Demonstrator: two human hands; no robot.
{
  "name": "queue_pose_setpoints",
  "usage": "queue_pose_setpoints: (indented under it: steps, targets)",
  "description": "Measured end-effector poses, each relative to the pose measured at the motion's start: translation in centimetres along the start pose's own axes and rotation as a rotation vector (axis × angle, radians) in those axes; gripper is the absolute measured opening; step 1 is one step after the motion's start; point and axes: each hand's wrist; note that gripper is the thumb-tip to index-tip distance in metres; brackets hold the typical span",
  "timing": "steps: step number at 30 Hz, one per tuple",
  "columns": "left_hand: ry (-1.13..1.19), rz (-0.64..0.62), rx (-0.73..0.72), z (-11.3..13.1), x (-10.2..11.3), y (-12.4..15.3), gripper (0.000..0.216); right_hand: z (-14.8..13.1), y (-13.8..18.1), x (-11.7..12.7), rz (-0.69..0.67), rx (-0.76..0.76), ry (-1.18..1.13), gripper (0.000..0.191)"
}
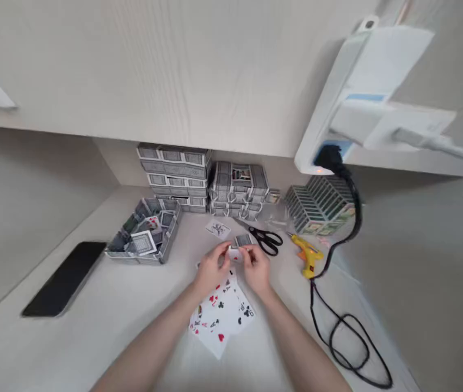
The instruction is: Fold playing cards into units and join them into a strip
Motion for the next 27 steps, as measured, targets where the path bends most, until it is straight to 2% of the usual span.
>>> queue_pose_setpoints:
  steps: [4,9,18,24,27]
  targets:
    - [-0.006,0.047,0.070,0.2,0.1,0.2,0.020,-0.2,0.4,0.0,-0.049,0.022,0.034,0.020]
    - [-0.025,0.072,0.099,0.7,0.4,0.3,0.017,-0.3,0.6,0.3,-0.087,0.084,0.091,0.022]
    - [-0.228,0.012,0.000,2.1,0.1,0.5,0.015,0.2,0.2,1.1,-0.226,0.010,-0.049,0.023]
    - [-0.323,-0.033,-0.032,2.3,0.5,0.3,0.013,-0.1,0.3,1.2,-0.223,0.013,-0.054,0.025]
    - [-0.362,-0.064,-0.053,2.4,1.3,0.3,0.011,-0.3,0.4,1.2,-0.225,0.078,-0.036,0.023]
Point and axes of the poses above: each hand's wrist, its own y-axis away from the middle knuckle, its own x-axis out of the back of the hand, z = x × y, and after that the axes turned 10 degrees about y, right-handed
